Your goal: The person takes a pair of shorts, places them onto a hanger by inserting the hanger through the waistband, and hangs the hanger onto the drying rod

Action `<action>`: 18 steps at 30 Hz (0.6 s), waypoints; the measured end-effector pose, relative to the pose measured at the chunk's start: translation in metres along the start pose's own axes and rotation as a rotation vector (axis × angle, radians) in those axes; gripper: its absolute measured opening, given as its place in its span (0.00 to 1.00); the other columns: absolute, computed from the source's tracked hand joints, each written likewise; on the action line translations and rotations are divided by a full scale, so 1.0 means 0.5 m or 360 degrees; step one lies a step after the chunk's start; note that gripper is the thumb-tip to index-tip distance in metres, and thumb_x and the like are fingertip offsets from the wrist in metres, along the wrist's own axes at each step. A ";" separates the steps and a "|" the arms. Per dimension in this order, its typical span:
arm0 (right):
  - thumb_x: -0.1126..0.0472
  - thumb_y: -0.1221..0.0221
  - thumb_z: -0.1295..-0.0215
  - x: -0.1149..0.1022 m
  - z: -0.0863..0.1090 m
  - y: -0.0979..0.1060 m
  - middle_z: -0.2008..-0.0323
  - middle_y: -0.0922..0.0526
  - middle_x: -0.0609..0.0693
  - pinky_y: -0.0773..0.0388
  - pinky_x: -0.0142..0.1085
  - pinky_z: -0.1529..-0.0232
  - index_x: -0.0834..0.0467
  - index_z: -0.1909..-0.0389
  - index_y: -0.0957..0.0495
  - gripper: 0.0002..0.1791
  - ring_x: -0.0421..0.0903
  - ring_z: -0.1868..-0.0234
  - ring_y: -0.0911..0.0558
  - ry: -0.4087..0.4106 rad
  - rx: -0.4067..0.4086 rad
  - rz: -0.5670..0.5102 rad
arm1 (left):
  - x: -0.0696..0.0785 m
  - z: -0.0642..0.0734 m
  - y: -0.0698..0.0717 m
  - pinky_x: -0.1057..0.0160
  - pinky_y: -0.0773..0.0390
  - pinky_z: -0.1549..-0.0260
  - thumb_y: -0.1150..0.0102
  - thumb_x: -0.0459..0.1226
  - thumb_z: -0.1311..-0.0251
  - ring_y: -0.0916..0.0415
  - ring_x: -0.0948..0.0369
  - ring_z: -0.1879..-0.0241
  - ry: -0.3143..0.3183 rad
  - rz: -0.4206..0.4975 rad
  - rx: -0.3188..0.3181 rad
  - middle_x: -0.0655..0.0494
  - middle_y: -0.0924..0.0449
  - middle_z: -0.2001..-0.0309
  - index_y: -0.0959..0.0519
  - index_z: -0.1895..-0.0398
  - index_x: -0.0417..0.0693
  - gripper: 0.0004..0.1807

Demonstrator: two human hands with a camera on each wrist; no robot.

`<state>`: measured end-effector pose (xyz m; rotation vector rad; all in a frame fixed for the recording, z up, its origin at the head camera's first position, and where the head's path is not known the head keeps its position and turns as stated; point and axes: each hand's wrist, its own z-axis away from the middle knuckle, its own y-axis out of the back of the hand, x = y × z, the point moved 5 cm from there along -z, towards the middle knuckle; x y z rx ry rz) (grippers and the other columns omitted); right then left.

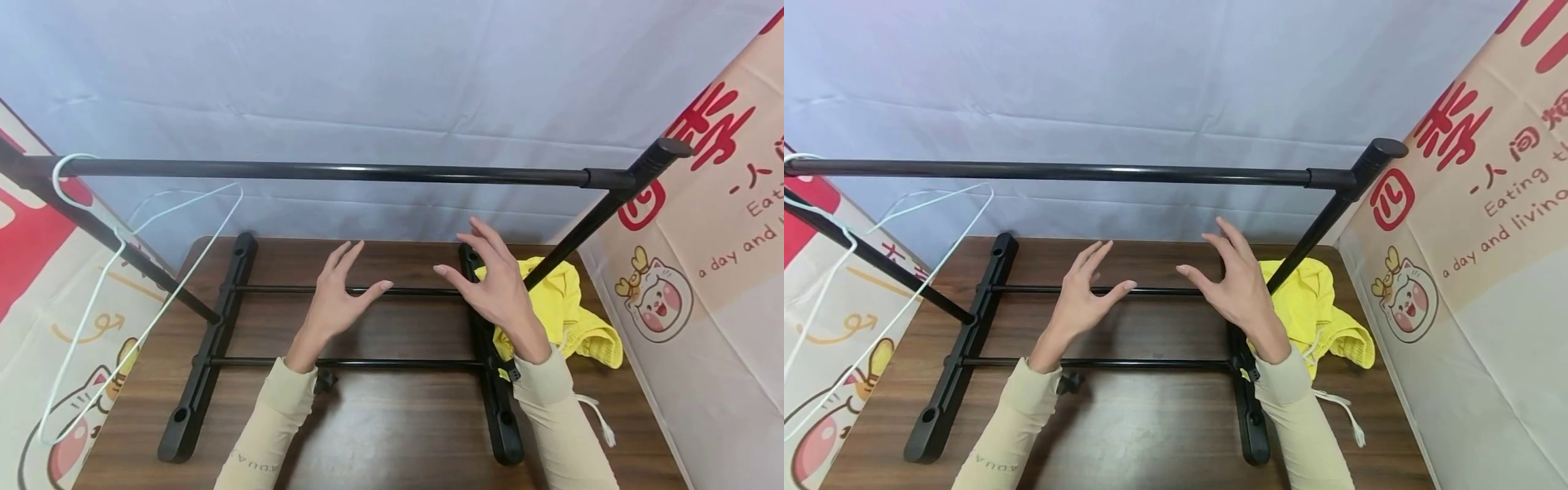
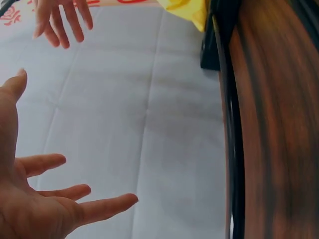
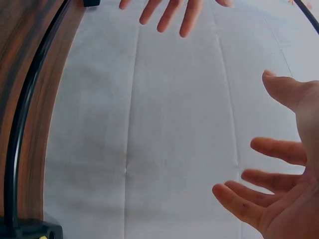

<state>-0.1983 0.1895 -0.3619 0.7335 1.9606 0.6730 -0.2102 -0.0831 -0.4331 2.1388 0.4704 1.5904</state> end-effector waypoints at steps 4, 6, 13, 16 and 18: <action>0.56 0.23 0.41 0.001 0.024 0.019 0.31 0.20 0.57 0.21 0.59 0.37 0.60 0.43 0.15 0.26 0.59 0.33 0.20 0.0155 0.0075 0.0013 | 0.001 0.009 -0.017 0.41 0.23 0.33 0.29 0.60 0.38 0.33 0.45 0.24 0.0010 0.0063 -0.0051 0.50 0.43 0.18 0.34 0.20 0.60 0.45; 0.59 0.23 0.42 0.003 0.034 0.031 0.39 0.14 0.58 0.18 0.55 0.42 0.60 0.46 0.14 0.23 0.57 0.40 0.15 0.0233 0.0091 0.0013 | 0.001 0.014 -0.025 0.44 0.22 0.33 0.29 0.59 0.37 0.32 0.45 0.24 0.0029 0.0093 -0.0075 0.50 0.41 0.19 0.32 0.22 0.57 0.43; 0.65 0.22 0.47 0.019 0.064 0.074 0.59 0.07 0.51 0.23 0.19 0.53 0.57 0.52 0.11 0.19 0.47 0.60 0.11 0.0261 0.0091 -0.0024 | 0.004 0.027 -0.055 0.48 0.19 0.35 0.31 0.60 0.36 0.33 0.49 0.23 0.0040 0.0178 -0.0133 0.53 0.38 0.20 0.30 0.24 0.54 0.42; 0.68 0.21 0.49 0.022 0.078 0.088 0.60 0.07 0.50 0.23 0.18 0.53 0.55 0.53 0.10 0.20 0.40 0.61 0.11 0.0257 0.0080 -0.0080 | 0.005 0.033 -0.067 0.49 0.17 0.38 0.31 0.58 0.36 0.32 0.50 0.24 0.0049 0.0260 -0.0141 0.53 0.34 0.22 0.29 0.24 0.54 0.40; 0.71 0.21 0.52 0.022 0.087 0.098 0.62 0.08 0.50 0.21 0.19 0.54 0.55 0.55 0.10 0.21 0.35 0.62 0.13 0.0284 0.0092 -0.0151 | 0.006 0.038 -0.075 0.49 0.16 0.39 0.30 0.58 0.36 0.30 0.50 0.25 0.0069 0.0308 -0.0155 0.53 0.32 0.25 0.29 0.25 0.55 0.40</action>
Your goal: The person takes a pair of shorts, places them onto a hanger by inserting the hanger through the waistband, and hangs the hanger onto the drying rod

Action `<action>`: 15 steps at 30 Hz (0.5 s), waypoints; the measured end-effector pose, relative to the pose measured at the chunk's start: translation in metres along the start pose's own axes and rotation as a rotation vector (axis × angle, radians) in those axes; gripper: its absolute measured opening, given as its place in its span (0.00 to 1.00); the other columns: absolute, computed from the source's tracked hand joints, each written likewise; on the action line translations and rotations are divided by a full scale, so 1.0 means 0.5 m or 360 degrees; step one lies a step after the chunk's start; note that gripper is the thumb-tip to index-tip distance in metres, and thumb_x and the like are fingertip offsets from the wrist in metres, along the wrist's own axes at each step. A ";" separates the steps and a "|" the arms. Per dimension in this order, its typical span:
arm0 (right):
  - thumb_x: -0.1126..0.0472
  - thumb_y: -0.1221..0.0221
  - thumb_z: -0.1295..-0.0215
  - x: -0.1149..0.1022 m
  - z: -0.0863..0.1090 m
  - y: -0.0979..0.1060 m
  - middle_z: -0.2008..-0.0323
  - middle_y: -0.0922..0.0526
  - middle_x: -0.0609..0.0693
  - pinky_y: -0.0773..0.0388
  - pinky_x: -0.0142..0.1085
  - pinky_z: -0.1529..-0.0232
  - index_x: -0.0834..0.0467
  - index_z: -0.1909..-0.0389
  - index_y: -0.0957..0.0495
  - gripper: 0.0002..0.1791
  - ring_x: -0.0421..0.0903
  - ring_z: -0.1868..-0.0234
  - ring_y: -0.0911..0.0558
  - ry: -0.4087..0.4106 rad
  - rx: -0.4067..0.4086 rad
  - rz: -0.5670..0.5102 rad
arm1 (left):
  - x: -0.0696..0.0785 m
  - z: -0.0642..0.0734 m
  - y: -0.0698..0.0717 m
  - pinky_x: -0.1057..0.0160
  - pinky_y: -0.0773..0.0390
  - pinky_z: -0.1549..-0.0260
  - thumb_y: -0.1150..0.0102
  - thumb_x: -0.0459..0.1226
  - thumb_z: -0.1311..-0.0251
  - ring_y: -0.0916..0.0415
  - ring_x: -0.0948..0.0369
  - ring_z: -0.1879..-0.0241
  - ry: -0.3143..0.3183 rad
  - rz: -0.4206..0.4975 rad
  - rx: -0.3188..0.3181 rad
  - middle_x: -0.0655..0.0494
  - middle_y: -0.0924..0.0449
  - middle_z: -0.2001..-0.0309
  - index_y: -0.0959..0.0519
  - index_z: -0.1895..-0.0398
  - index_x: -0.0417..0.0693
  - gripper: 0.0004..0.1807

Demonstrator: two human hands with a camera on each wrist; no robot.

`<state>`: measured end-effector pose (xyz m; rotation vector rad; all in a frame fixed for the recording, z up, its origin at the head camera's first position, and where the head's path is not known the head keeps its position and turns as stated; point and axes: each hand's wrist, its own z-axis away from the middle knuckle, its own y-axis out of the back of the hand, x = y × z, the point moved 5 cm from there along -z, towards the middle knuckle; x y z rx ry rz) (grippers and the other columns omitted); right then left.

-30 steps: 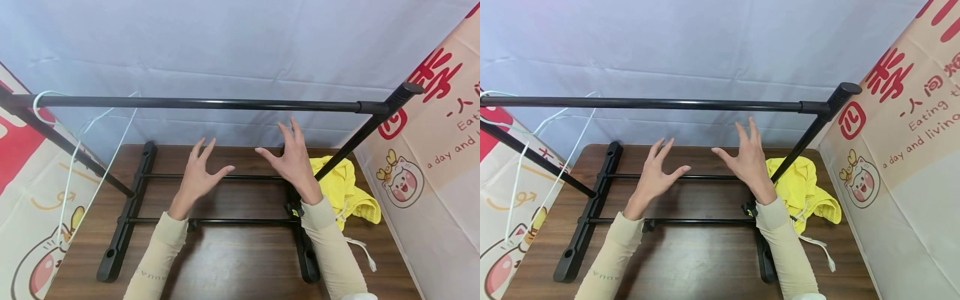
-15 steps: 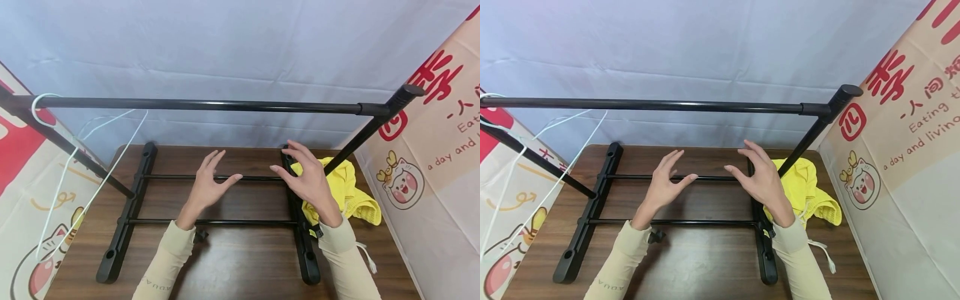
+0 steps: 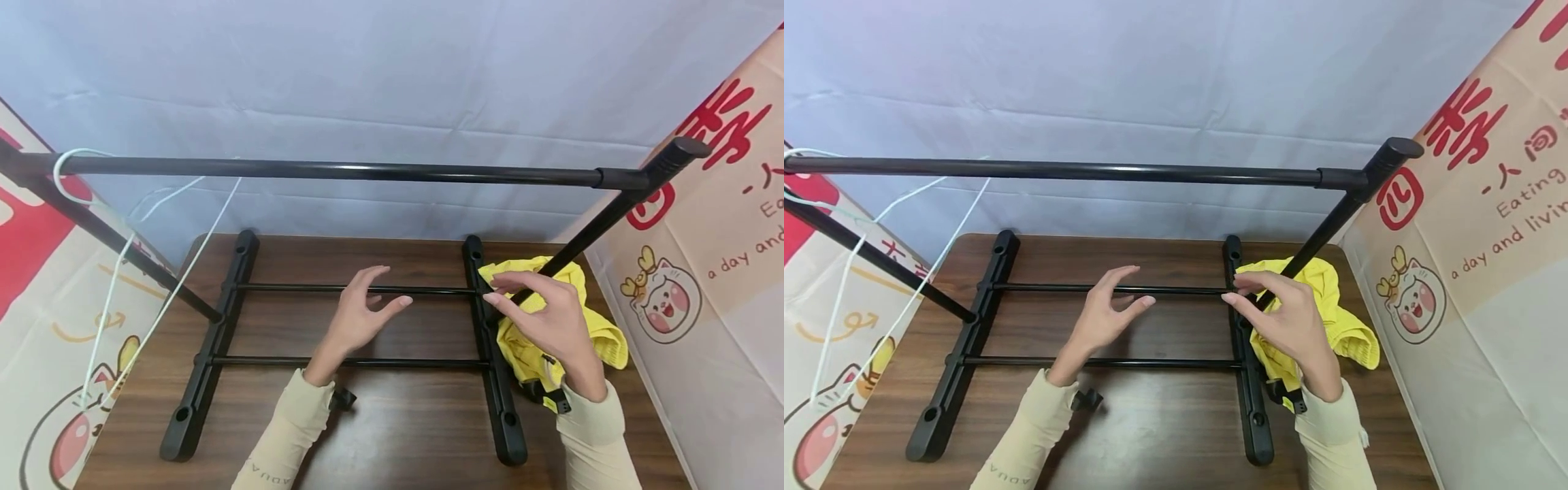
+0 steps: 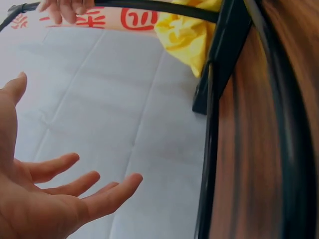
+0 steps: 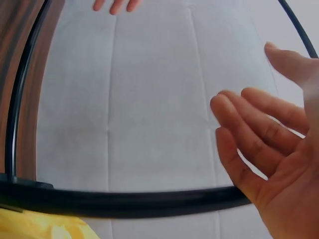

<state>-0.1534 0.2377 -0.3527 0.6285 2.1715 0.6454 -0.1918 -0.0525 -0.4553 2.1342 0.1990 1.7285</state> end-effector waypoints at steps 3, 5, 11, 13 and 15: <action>0.75 0.22 0.56 -0.001 0.013 0.020 0.66 0.08 0.53 0.20 0.21 0.55 0.58 0.57 0.10 0.22 0.28 0.62 0.14 0.0057 0.0065 -0.0116 | 0.001 0.004 -0.014 0.50 0.16 0.40 0.30 0.60 0.37 0.29 0.49 0.27 0.0044 0.0059 -0.0032 0.54 0.30 0.27 0.29 0.26 0.57 0.40; 0.77 0.23 0.57 0.002 0.021 0.033 0.67 0.08 0.55 0.21 0.21 0.53 0.60 0.58 0.10 0.22 0.27 0.61 0.14 0.0090 0.0124 -0.0171 | 0.001 0.005 -0.024 0.51 0.15 0.40 0.30 0.60 0.37 0.29 0.49 0.27 0.0066 0.0096 -0.0051 0.54 0.28 0.28 0.28 0.26 0.57 0.40; 0.71 0.24 0.47 0.010 0.045 0.067 0.67 0.08 0.51 0.21 0.20 0.51 0.70 0.62 0.12 0.12 0.26 0.60 0.14 0.0149 0.0256 -0.0281 | 0.000 0.013 -0.061 0.51 0.15 0.41 0.31 0.62 0.37 0.29 0.48 0.26 0.0134 0.0179 -0.0139 0.50 0.28 0.28 0.29 0.26 0.56 0.41; 0.71 0.25 0.44 0.009 0.050 0.077 0.67 0.08 0.47 0.21 0.20 0.51 0.73 0.63 0.13 0.10 0.26 0.61 0.14 0.0164 0.0294 -0.0323 | 0.000 0.018 -0.078 0.51 0.15 0.41 0.32 0.63 0.37 0.29 0.49 0.27 0.0160 0.0175 -0.0187 0.49 0.28 0.27 0.30 0.25 0.55 0.42; 0.73 0.27 0.43 0.007 0.052 0.086 0.67 0.08 0.45 0.20 0.20 0.52 0.76 0.65 0.14 0.09 0.27 0.61 0.13 0.0158 0.0333 -0.0383 | -0.001 0.025 -0.096 0.52 0.15 0.42 0.33 0.64 0.37 0.29 0.50 0.27 0.0182 0.0151 -0.0240 0.49 0.29 0.27 0.32 0.24 0.56 0.44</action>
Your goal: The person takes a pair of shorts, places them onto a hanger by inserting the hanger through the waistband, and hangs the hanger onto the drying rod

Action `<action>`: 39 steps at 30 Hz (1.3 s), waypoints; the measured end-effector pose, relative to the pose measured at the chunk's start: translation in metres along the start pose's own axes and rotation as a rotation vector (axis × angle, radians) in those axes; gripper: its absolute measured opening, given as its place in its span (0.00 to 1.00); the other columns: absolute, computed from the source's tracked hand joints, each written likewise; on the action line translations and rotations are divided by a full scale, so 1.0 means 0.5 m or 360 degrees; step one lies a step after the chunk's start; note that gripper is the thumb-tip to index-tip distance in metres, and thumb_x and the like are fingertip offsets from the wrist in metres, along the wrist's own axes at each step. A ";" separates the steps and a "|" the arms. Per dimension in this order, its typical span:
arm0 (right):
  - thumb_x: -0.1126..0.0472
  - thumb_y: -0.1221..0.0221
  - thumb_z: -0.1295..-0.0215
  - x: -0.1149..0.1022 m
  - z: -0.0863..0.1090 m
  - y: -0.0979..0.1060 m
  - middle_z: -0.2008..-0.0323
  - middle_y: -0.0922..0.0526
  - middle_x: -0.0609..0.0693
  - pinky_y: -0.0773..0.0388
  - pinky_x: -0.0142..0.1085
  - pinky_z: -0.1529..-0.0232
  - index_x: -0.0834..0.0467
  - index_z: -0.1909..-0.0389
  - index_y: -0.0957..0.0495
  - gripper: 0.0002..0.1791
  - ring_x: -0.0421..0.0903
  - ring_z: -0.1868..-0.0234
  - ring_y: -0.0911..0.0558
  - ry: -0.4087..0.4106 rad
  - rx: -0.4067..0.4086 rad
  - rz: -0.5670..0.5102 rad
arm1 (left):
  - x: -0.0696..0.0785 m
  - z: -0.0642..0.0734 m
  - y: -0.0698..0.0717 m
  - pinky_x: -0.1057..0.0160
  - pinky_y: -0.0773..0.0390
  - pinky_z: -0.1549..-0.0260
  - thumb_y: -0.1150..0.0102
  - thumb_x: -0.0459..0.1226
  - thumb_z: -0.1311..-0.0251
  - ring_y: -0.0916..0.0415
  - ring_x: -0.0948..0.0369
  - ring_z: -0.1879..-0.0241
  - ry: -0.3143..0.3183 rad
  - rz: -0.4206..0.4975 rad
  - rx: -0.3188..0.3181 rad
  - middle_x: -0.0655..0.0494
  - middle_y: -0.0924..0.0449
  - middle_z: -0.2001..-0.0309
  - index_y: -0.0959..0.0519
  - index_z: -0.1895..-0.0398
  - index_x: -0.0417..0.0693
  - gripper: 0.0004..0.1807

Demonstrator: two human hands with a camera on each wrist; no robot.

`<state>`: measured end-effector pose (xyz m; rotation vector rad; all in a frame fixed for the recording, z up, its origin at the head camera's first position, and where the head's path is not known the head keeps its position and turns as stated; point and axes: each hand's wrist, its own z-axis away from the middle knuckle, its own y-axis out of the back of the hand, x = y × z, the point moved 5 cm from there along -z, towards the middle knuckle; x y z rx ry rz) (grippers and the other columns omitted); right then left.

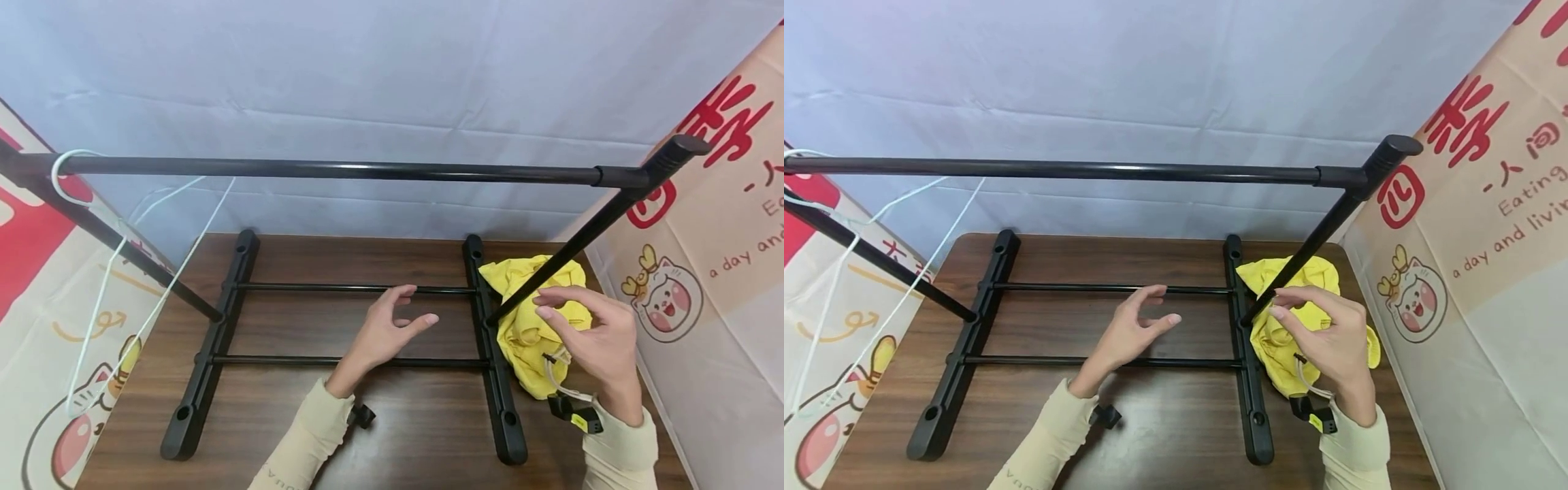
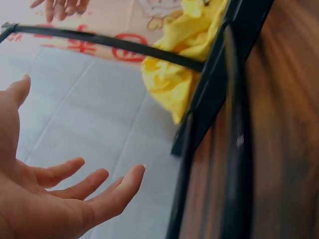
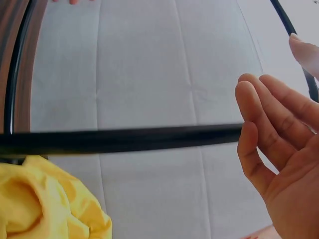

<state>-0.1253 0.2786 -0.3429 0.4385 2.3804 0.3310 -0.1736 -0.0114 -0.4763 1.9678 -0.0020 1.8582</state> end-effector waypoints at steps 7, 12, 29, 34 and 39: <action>0.81 0.33 0.44 0.005 -0.003 0.033 0.69 0.07 0.53 0.16 0.24 0.57 0.86 0.68 0.19 0.08 0.36 0.68 0.10 -0.0008 0.0304 -0.0377 | 0.004 0.004 -0.065 0.56 0.16 0.41 0.34 0.64 0.36 0.29 0.53 0.26 0.0023 0.0003 -0.0125 0.54 0.31 0.23 0.34 0.22 0.56 0.45; 0.83 0.36 0.44 0.013 0.004 0.057 0.72 0.08 0.56 0.15 0.26 0.59 0.88 0.69 0.21 0.07 0.41 0.73 0.11 -0.0018 0.0579 -0.0542 | 0.022 0.002 -0.109 0.58 0.16 0.40 0.33 0.62 0.36 0.26 0.53 0.29 0.0012 0.0000 -0.0181 0.54 0.30 0.24 0.33 0.22 0.58 0.43; 0.70 0.32 0.40 0.055 0.016 0.089 0.45 0.16 0.56 0.20 0.28 0.42 0.76 0.45 0.19 0.22 0.48 0.45 0.19 -0.0412 0.0927 -0.0061 | 0.080 -0.004 -0.215 0.58 0.21 0.36 0.36 0.64 0.35 0.26 0.58 0.30 -0.0194 -0.0264 -0.0361 0.60 0.28 0.27 0.30 0.24 0.58 0.41; 0.68 0.31 0.39 0.081 0.027 0.096 0.43 0.16 0.51 0.21 0.26 0.40 0.73 0.41 0.21 0.26 0.46 0.40 0.20 -0.0536 0.0908 0.0046 | 0.096 -0.008 -0.236 0.59 0.22 0.34 0.37 0.66 0.36 0.26 0.61 0.30 -0.0279 -0.0361 -0.0377 0.61 0.27 0.29 0.30 0.24 0.60 0.42; 0.65 0.30 0.37 0.133 0.048 0.112 0.40 0.18 0.43 0.21 0.26 0.39 0.65 0.37 0.21 0.27 0.43 0.36 0.21 -0.0764 0.0820 0.0254 | 0.106 -0.010 -0.263 0.60 0.23 0.33 0.39 0.67 0.35 0.29 0.62 0.27 -0.0329 -0.0444 -0.0454 0.60 0.30 0.25 0.33 0.21 0.55 0.45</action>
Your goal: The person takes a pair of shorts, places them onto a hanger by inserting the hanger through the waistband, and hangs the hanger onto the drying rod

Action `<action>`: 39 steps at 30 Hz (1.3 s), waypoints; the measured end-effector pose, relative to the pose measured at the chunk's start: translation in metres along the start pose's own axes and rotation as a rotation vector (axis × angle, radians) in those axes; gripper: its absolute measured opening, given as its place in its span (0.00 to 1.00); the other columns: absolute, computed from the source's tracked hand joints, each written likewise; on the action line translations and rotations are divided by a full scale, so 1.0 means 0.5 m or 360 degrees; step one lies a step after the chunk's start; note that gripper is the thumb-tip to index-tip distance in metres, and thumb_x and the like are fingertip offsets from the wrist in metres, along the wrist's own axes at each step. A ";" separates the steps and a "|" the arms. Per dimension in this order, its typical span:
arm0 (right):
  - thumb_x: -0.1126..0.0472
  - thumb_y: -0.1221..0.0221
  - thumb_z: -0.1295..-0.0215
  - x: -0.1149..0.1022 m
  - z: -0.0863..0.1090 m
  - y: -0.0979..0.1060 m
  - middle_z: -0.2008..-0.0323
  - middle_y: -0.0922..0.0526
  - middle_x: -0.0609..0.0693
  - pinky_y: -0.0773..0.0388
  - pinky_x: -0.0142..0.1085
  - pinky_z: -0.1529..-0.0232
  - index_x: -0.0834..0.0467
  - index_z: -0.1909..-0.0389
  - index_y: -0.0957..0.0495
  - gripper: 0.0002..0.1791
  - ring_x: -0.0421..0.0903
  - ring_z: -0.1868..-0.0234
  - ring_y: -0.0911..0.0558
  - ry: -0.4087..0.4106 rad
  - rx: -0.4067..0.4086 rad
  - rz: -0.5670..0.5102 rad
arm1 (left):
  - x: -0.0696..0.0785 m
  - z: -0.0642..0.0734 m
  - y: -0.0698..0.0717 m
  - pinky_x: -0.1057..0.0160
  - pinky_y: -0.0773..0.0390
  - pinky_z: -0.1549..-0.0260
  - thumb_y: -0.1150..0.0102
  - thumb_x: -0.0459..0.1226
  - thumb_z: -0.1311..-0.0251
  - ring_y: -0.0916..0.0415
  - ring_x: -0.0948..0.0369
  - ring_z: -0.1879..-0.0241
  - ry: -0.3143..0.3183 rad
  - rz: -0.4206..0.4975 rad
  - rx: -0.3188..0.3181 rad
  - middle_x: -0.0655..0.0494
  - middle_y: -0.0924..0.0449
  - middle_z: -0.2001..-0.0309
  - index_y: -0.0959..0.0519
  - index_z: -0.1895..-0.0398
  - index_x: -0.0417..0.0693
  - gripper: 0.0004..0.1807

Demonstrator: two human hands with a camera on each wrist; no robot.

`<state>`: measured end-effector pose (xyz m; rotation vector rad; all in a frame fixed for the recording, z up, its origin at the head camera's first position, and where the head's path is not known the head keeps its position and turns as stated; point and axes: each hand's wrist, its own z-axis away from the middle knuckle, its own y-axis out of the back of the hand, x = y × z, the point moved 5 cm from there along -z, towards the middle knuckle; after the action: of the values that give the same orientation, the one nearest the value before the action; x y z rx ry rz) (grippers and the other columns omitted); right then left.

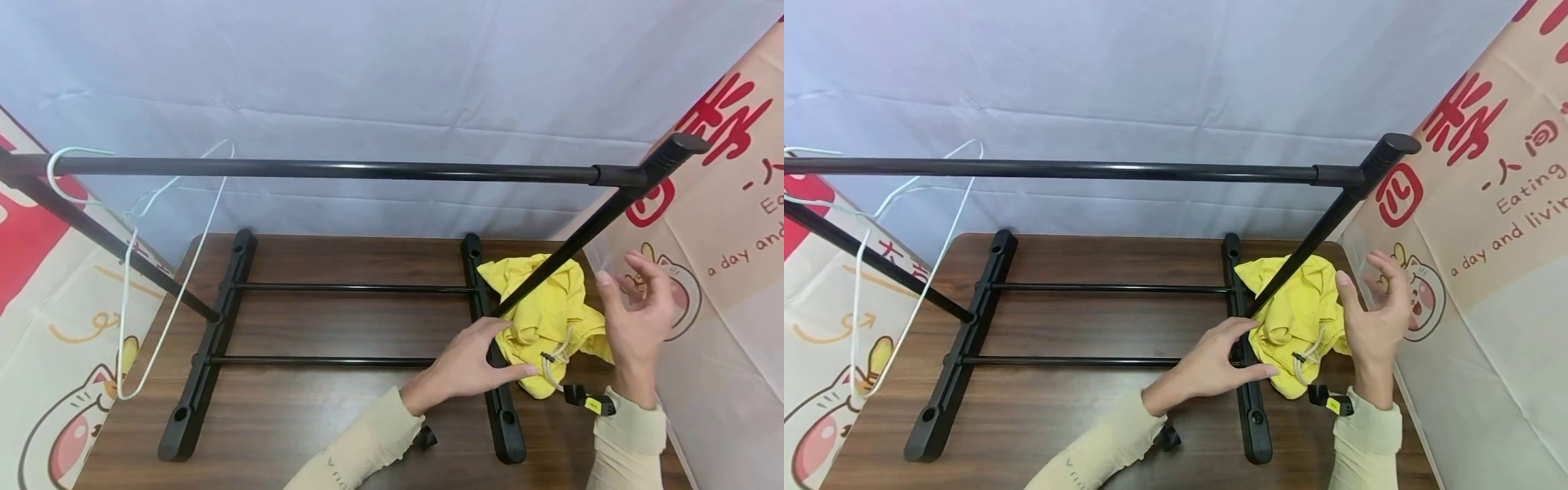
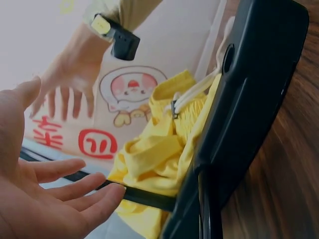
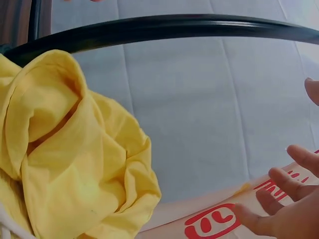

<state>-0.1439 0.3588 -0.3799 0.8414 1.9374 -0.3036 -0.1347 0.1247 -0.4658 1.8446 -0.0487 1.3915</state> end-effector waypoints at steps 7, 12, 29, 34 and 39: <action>0.60 0.30 0.34 0.050 -0.009 -0.006 0.38 0.23 0.35 0.23 0.29 0.33 0.55 0.31 0.24 0.30 0.37 0.33 0.26 -0.0229 -0.0192 0.0234 | 0.027 -0.018 -0.036 0.60 0.30 0.26 0.42 0.67 0.33 0.40 0.61 0.20 -0.0077 -0.0117 -0.0121 0.55 0.39 0.18 0.38 0.18 0.52 0.48; 0.54 0.32 0.31 0.072 -0.019 -0.011 0.28 0.27 0.44 0.25 0.36 0.27 0.47 0.27 0.28 0.32 0.42 0.27 0.28 -0.0416 -0.0340 0.0459 | 0.043 -0.041 -0.067 0.57 0.31 0.24 0.48 0.69 0.30 0.50 0.59 0.16 -0.0053 -0.0232 -0.0189 0.57 0.52 0.14 0.46 0.15 0.56 0.49; 0.38 0.40 0.26 0.141 -0.031 -0.034 0.17 0.47 0.65 0.38 0.73 0.28 0.58 0.17 0.48 0.48 0.71 0.20 0.43 -0.0498 -0.0785 0.0815 | 0.030 -0.120 -0.143 0.59 0.39 0.20 0.58 0.63 0.24 0.54 0.48 0.15 -0.0073 -0.0910 0.0033 0.37 0.62 0.14 0.65 0.15 0.39 0.53; 0.37 0.41 0.26 0.169 -0.030 -0.042 0.19 0.47 0.73 0.42 0.76 0.30 0.65 0.18 0.49 0.51 0.76 0.23 0.41 -0.0441 -0.0905 0.0873 | 0.026 -0.141 -0.154 0.57 0.37 0.21 0.55 0.62 0.24 0.57 0.45 0.15 0.0073 -0.0779 0.0079 0.34 0.67 0.15 0.68 0.15 0.40 0.54; 0.36 0.41 0.26 0.211 -0.027 -0.048 0.22 0.45 0.78 0.40 0.75 0.32 0.70 0.19 0.50 0.53 0.78 0.26 0.39 -0.0430 -0.0999 0.0924 | 0.031 -0.161 -0.164 0.48 0.36 0.21 0.52 0.60 0.25 0.59 0.37 0.16 0.0200 -0.0678 0.0175 0.31 0.71 0.16 0.69 0.14 0.43 0.54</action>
<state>-0.2003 0.3935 -0.4664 0.8346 1.3354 0.4926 -0.1534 0.2355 -0.4941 1.7221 0.4670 1.2200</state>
